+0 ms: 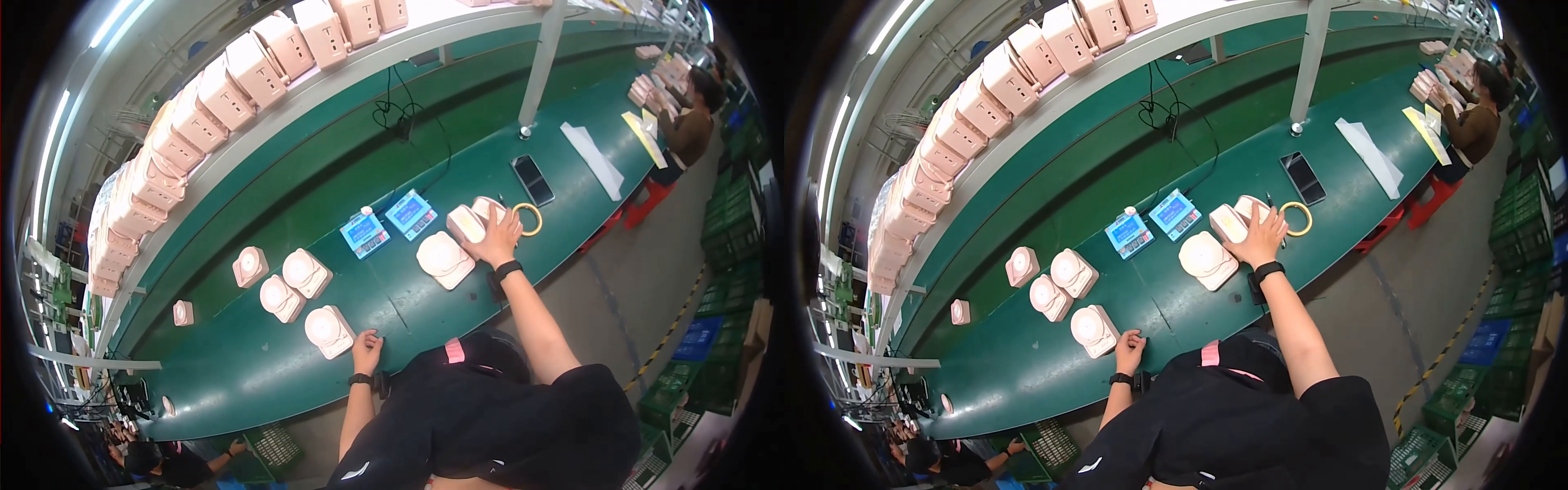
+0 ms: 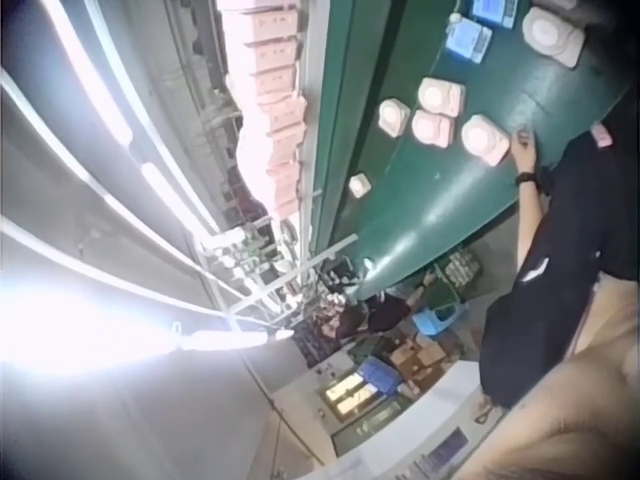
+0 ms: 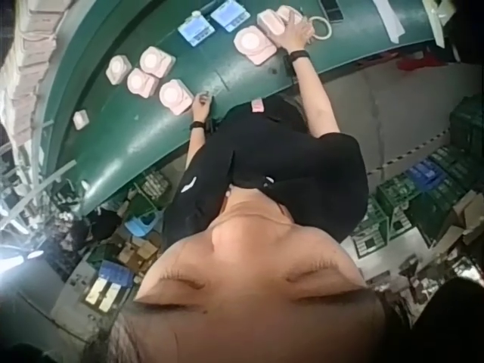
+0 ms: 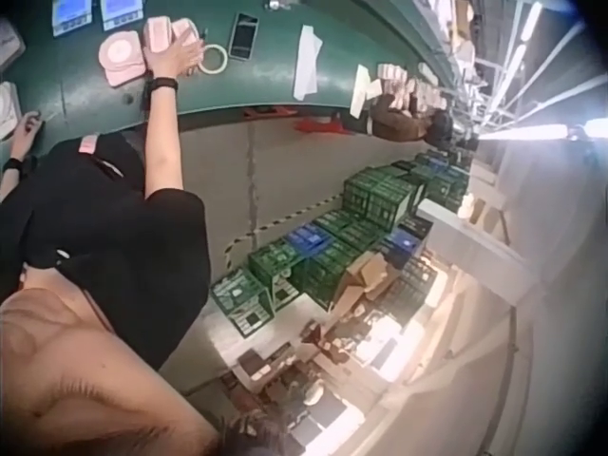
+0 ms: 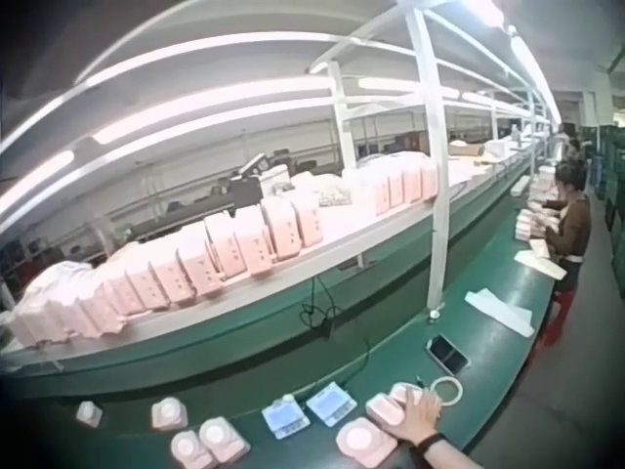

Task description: The person picks up pink electronic devices from a table, presses them against a testing machine, and places them onto a shelf. The person also handles a roll of tape and moves the devices around on the work surface.

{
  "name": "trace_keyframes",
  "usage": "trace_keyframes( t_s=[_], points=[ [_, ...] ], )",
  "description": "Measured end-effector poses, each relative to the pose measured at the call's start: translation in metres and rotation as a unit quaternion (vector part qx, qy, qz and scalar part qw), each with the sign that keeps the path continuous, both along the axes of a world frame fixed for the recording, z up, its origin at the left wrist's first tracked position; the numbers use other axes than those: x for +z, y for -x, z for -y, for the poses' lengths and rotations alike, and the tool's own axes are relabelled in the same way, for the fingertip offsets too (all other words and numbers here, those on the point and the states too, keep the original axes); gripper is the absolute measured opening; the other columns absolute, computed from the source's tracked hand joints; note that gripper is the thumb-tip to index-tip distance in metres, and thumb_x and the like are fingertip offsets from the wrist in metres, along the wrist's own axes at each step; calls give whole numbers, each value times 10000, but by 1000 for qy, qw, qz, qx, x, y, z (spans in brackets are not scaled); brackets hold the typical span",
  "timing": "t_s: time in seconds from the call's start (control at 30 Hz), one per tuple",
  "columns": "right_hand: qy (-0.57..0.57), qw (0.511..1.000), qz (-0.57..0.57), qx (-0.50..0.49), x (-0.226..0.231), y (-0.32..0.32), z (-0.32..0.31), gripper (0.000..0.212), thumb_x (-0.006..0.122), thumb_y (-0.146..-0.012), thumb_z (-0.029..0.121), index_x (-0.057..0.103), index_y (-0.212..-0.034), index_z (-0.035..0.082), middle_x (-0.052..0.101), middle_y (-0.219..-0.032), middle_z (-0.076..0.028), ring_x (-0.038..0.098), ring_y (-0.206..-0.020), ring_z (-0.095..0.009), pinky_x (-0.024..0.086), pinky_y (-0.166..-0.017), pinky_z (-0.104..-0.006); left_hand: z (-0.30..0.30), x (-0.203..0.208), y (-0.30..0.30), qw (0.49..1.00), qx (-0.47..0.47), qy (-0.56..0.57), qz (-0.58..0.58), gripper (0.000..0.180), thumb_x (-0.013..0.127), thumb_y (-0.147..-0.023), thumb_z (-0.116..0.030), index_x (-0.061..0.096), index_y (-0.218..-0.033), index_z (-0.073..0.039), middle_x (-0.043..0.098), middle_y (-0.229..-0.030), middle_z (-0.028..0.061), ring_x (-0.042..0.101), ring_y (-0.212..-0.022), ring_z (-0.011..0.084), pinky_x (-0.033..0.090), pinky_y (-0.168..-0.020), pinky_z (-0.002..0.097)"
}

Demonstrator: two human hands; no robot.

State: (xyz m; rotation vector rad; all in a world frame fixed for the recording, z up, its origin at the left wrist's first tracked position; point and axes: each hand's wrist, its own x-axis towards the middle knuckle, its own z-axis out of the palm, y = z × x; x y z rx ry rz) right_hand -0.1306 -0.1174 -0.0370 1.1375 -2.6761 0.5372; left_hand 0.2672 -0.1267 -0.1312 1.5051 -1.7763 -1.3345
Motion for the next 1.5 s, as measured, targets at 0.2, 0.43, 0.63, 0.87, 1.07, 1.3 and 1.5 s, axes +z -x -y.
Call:
trace_keyframes(
  t_s=[0.2,0.43,0.63,0.87,1.07,1.3,1.5],
  points=[
    [-144,985,93,18,16,23,16,981,780,-529,483,359,-1344,135,411,-1136,-215,449,-1049,-400,373,-865,-497,-1,-3,4,1000,20,-8,3,231,658,-779,-40,579,-993,-2,524,-708,-16,488,-620,57,417,-572,195],
    [-130,964,180,146,28,52,36,985,802,-490,351,366,-1341,117,462,-1165,-192,502,-1026,-373,426,-886,-462,-7,10,1,996,68,-53,15,275,676,-756,-48,595,-1016,-12,561,-741,21,532,-658,86,449,-605,220],
    [32,911,357,202,-18,154,55,930,817,-486,204,389,-1275,-37,521,-1183,-195,523,-1071,-309,436,-924,-370,3,53,-10,996,62,-59,6,343,682,-761,-106,586,-1074,-3,634,-854,73,604,-743,141,491,-683,268],
    [42,942,298,146,11,265,177,920,784,-525,204,350,-1318,37,509,-1179,-168,512,-1080,-307,450,-895,-386,79,153,-95,962,94,53,252,409,674,-754,-216,582,-1090,-1,648,-991,155,625,-923,288,493,-812,365],
    [-134,990,39,5,91,243,280,971,797,-528,296,331,-1375,209,473,-1223,-187,473,-1140,-380,421,-922,-525,178,157,-153,839,42,65,539,416,668,-718,-204,585,-1097,-54,603,-1089,114,532,-1066,288,442,-882,404],
    [-106,982,153,41,1,285,358,765,708,-666,427,406,-1328,194,434,-1325,-122,456,-1171,-346,379,-976,-496,289,117,-132,790,16,168,589,534,652,-672,-155,513,-1184,-88,543,-1164,109,472,-1144,273,401,-944,409],
    [-19,947,236,217,-3,217,379,710,699,-720,411,425,-1304,117,414,-1337,-155,404,-1210,-349,295,-1026,-467,363,61,-92,837,-16,147,526,593,679,-643,-150,487,-1199,-78,523,-1204,128,464,-1169,298,413,-940,415]
  ],
)
